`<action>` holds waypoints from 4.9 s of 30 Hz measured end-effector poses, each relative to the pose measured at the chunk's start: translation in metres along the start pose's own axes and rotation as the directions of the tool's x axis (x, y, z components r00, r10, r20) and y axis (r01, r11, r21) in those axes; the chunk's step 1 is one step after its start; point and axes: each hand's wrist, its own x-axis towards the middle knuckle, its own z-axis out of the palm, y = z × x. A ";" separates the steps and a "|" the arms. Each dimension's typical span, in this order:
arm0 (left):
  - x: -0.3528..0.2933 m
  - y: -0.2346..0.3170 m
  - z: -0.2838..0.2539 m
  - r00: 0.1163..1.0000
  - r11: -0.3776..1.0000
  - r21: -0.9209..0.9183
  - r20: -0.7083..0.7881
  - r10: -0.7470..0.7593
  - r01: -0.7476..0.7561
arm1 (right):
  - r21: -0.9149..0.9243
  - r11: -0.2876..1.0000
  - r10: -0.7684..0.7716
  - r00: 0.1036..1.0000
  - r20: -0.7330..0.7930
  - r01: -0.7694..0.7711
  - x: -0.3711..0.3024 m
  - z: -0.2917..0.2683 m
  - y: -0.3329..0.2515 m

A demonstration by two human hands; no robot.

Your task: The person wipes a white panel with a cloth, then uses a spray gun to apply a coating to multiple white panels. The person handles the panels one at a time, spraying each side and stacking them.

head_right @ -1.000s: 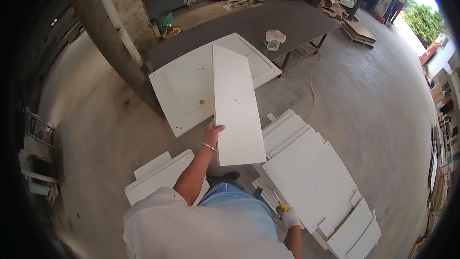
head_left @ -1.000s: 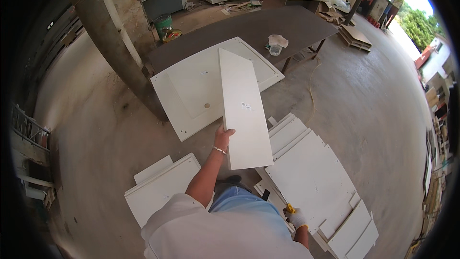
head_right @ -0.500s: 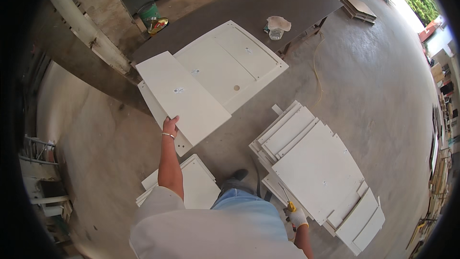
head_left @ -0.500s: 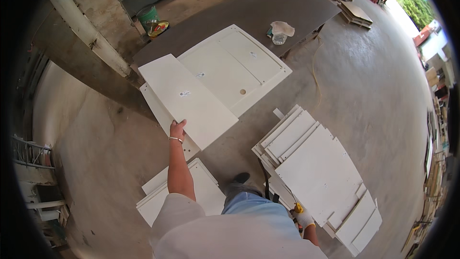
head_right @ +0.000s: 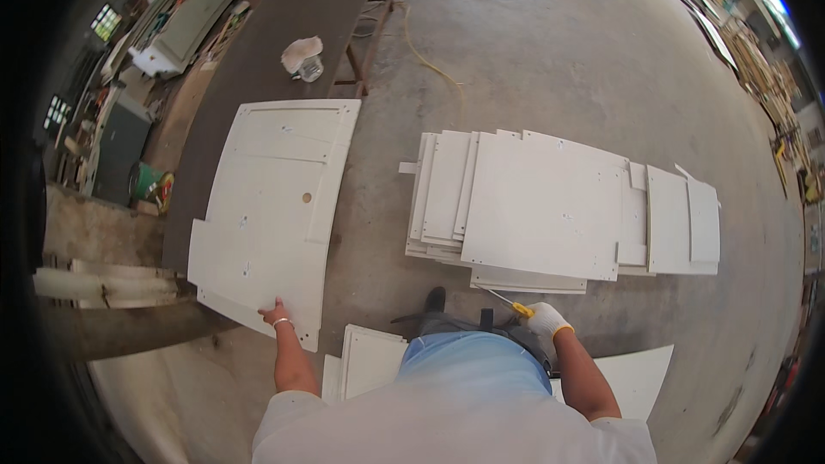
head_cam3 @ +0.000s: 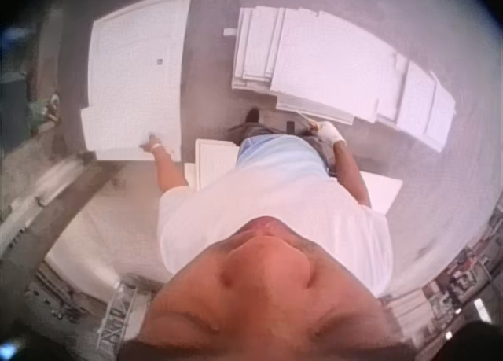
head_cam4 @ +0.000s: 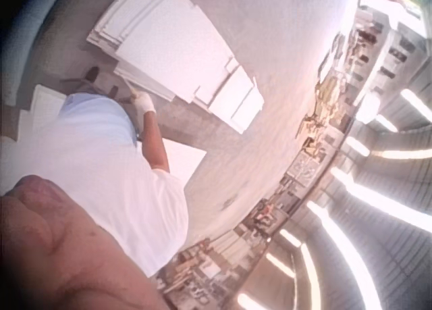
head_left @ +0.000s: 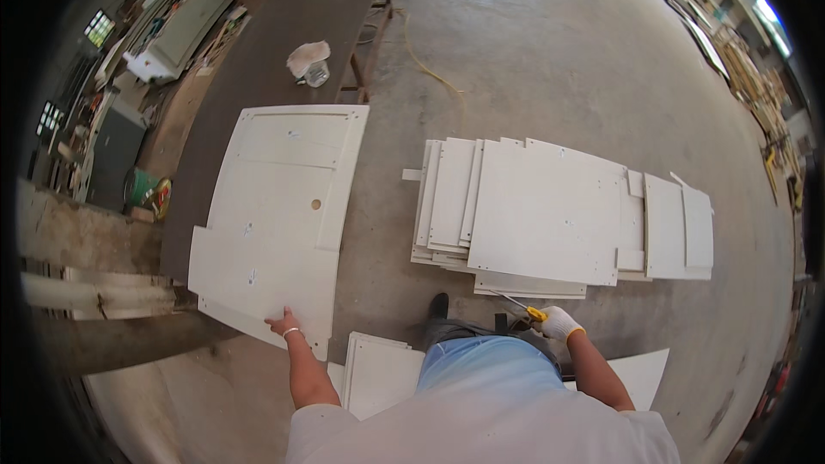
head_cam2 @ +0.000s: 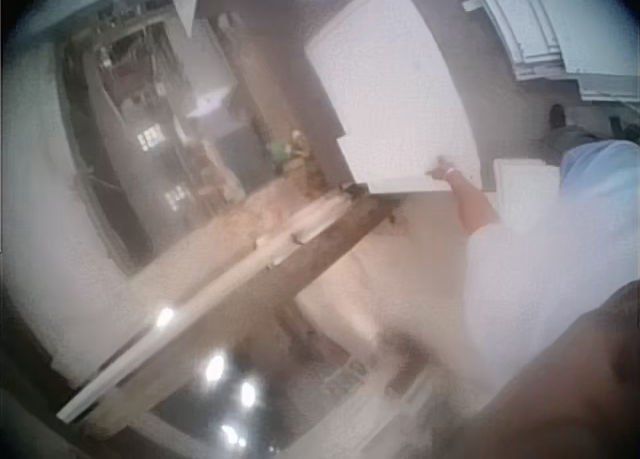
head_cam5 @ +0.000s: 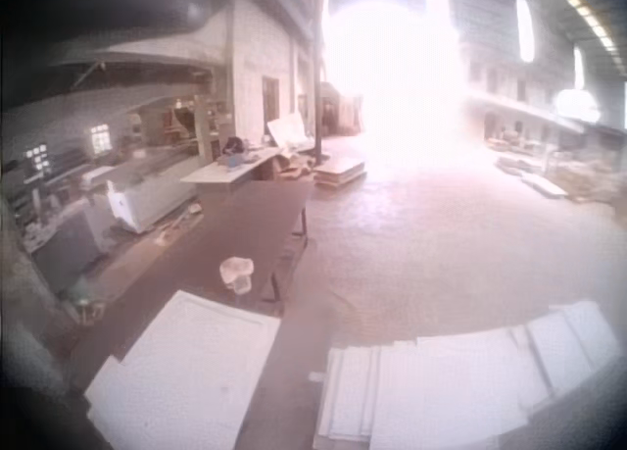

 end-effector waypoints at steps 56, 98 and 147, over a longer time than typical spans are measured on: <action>-1.656 -0.171 0.659 -0.767 -0.727 -0.570 0.635 -0.094 -0.383 | 0.962 -0.266 0.703 0.670 0.239 -0.063 -0.012 -0.109 0.783; -1.693 -0.250 0.629 -0.852 -0.713 -0.661 0.491 -0.178 -0.232 | 0.950 -0.312 0.710 0.662 0.242 -0.013 0.003 -0.117 0.766; -1.230 -0.225 0.542 0.208 0.923 0.249 0.959 -0.193 -0.292 | 0.756 0.522 0.517 0.851 0.087 -0.395 -0.023 -0.126 0.739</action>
